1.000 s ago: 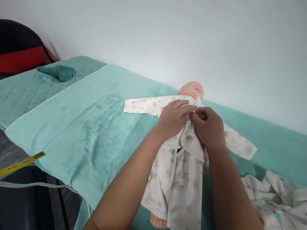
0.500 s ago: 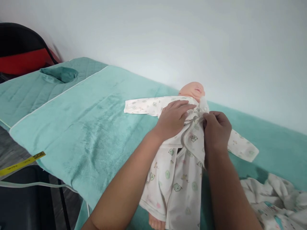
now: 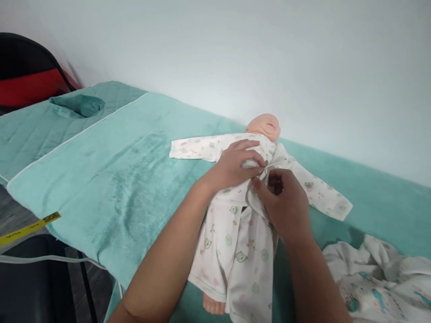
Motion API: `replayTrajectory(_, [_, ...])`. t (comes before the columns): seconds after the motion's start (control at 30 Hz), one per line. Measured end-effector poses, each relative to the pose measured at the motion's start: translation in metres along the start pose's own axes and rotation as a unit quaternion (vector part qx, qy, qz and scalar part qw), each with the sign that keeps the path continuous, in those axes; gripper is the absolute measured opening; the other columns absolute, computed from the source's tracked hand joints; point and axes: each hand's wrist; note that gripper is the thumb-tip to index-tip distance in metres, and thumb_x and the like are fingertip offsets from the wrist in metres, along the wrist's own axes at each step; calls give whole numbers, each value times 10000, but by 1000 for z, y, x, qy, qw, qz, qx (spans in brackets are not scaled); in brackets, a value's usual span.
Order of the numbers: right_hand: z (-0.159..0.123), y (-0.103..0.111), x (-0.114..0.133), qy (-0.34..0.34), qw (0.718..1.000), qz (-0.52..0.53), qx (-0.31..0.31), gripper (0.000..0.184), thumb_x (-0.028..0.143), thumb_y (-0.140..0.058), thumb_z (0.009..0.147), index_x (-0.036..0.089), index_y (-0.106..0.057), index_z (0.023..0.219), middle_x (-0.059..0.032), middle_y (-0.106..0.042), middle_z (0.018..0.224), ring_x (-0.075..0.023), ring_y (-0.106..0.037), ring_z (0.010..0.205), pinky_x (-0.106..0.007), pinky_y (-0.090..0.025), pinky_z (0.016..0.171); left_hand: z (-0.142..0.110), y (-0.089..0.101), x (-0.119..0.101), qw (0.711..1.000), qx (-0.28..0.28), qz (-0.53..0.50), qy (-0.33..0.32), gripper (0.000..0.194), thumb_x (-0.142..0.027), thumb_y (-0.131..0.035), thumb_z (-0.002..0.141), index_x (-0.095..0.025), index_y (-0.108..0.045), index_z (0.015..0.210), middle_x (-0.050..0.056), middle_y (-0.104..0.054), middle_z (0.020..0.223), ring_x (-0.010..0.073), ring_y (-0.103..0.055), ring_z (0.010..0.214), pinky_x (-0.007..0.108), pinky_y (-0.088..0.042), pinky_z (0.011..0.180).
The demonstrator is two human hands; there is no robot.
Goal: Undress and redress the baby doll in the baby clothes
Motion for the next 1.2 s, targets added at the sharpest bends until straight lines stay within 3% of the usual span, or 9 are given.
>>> replayTrajectory(0.17, [4, -1, -2, 35, 999, -8, -14, 160, 381, -621, 837, 227, -579, 835, 7, -593, 776, -157, -518, 677, -291, -379, 624, 0, -1, 1, 1000, 0, 1, -8, 117, -276, -600, 884, -263, -703, 939, 26, -465, 1499, 233, -316, 1462, 470, -234, 1215])
replayTrajectory(0.43, [2, -6, 5, 54, 996, -72, -26, 190, 403, -626, 806, 221, -597, 852, -22, -609, 811, -179, -528, 673, -301, -359, 610, -1, -1, -2, 1000, 4, 0, -2, 150, -401, -637, 868, -263, -693, 882, 16, -451, 1513, 262, -292, 1469, 510, -231, 1205])
replayTrajectory(0.63, [4, -7, 2, 37, 998, 3, -49, 134, 331, -579, 819, 219, -647, 792, -16, -624, 759, -175, -530, 669, -306, -385, 644, 0, -1, -2, 1000, 4, 4, 1, 126, -379, -654, 856, -260, -694, 866, 15, -457, 1508, 265, -291, 1470, 513, -228, 1210])
replayTrajectory(0.83, [7, 3, -7, 2, 990, 138, 6, 144, 345, -614, 802, 216, -676, 787, 5, -612, 731, -165, -527, 688, -285, -399, 655, -3, 3, 0, 1000, 25, -1, -19, 121, -317, -688, 824, -281, -699, 939, 16, -438, 1527, 263, -260, 1487, 504, -239, 1215])
replayTrajectory(1.03, [11, 9, -12, -15, 985, 169, 37, 121, 313, -605, 768, 217, -604, 695, 21, -555, 680, -157, -511, 667, -274, -398, 631, -2, -2, 2, 999, -8, 5, -44, 149, -179, -656, 805, -256, -718, 917, 31, -521, 1459, 240, -359, 1436, 457, -300, 1199])
replayTrajectory(1.2, [11, 5, -14, -46, 984, 172, 7, 163, 363, -614, 784, 206, -658, 779, 19, -594, 713, -154, -520, 679, -269, -411, 638, -2, -3, 2, 999, -19, -12, -49, 198, -137, -591, 822, -267, -727, 883, 16, -556, 1421, 238, -398, 1410, 456, -355, 1161])
Point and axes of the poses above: each hand's wrist, its own z-axis towards the middle knuckle, its own y-axis out of the back of the hand, x = y × z
